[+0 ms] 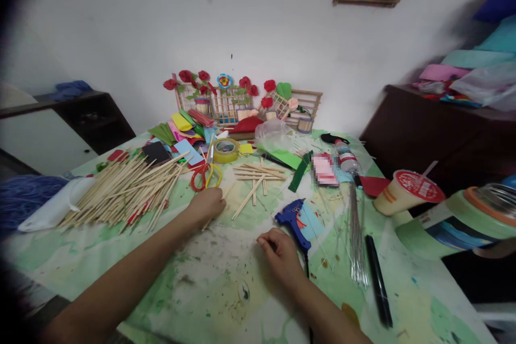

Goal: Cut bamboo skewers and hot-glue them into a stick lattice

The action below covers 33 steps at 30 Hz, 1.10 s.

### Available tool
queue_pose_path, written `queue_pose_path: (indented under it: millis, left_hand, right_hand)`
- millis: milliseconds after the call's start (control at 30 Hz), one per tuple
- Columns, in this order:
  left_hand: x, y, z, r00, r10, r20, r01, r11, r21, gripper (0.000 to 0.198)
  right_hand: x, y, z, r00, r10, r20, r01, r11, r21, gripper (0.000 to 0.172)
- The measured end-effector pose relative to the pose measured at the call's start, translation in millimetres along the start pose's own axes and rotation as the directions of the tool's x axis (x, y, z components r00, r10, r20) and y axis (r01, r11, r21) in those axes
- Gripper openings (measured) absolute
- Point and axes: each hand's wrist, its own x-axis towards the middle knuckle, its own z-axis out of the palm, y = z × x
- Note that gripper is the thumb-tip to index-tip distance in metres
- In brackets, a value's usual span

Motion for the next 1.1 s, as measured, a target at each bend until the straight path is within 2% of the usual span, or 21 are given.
queue_pose_path:
  millis: [200,300,367,433,500,567,633,700,733,767,833,867,900,933,1000,1100]
  left_hand:
    - [-1,-16,-16.7,0.994,-0.011,-0.11,0.008,1.0,-0.026,0.029]
    - [-5,-10,-17.9,0.967,0.058,-0.248,-0.088,0.99,-0.111,0.029]
    - [-11,-4,-13.8,0.908,0.168,-0.385,-0.27,0.935,-0.228,0.026]
    - [-16,2,-6.8,0.819,0.28,-0.501,-0.473,0.825,-0.311,0.024]
    - [-17,5,0.9,0.765,0.359,-0.535,-0.581,0.743,-0.332,0.023]
    - [-14,5,6.8,0.768,0.399,-0.501,-0.6,0.722,-0.344,0.02]
    - [-8,4,9.8,0.813,0.381,-0.441,-0.555,0.735,-0.389,0.019]
    - [-3,3,9.7,0.862,0.294,-0.413,-0.487,0.707,-0.512,0.018]
    - [-3,4,9.0,0.882,0.228,-0.412,-0.454,0.644,-0.616,0.017]
    - [-4,7,8.0,0.902,0.151,-0.404,-0.419,0.531,-0.736,0.018]
    - [-10,15,7.0,0.947,0.037,-0.319,-0.32,0.177,-0.931,0.021]
    - [-15,20,7.4,0.97,0.026,-0.243,-0.243,-0.013,-0.97,0.023]
    - [-21,26,8.8,0.986,0.057,-0.159,-0.148,-0.162,-0.976,0.023]
    - [-27,33,11.0,0.991,0.108,-0.085,-0.054,-0.259,-0.964,0.024]
    - [-39,45,17.4,0.979,0.205,0.018,0.088,-0.338,-0.937,0.023]
    - [-50,56,27.6,0.965,0.249,0.082,0.174,-0.37,-0.913,0.022]
  right_hand:
    - [0,-1,2,1.0,-0.01,-0.009,0.01,1.0,-0.008,0.023]
    - [0,-1,2,1.0,-0.013,0.001,0.013,1.0,-0.011,0.021]
    - [0,-2,2,1.0,-0.016,0.01,0.016,1.0,-0.011,0.021]
    - [0,-2,1,1.0,-0.017,0.017,0.017,1.0,-0.013,0.02]
    - [0,-3,1,1.0,-0.014,0.018,0.014,1.0,-0.018,0.02]
    - [0,-5,0,1.0,-0.01,0.018,0.011,1.0,-0.025,0.02]
    - [-1,-6,0,1.0,-0.011,0.016,0.011,1.0,-0.028,0.02]
    - [-1,-7,0,1.0,-0.016,0.016,0.016,1.0,-0.025,0.021]
    - [-1,-8,0,1.0,-0.019,0.015,0.019,1.0,-0.023,0.021]
    - [-1,-8,0,1.0,-0.023,0.014,0.024,1.0,-0.021,0.022]
    - [-1,-7,0,0.999,-0.034,0.011,0.034,0.999,-0.016,0.022]
    - [-2,-7,0,0.999,-0.04,0.009,0.04,0.999,-0.014,0.022]
    - [-2,-7,-1,0.999,-0.048,0.006,0.048,0.999,-0.011,0.023]
    - [-2,-6,-1,0.998,-0.056,-0.001,0.056,0.998,-0.005,0.024]
    - [-3,-6,-2,0.996,-0.082,-0.024,0.082,0.997,0.009,0.026]
    - [-5,-7,-4,0.992,-0.116,-0.058,0.117,0.993,0.022,0.033]
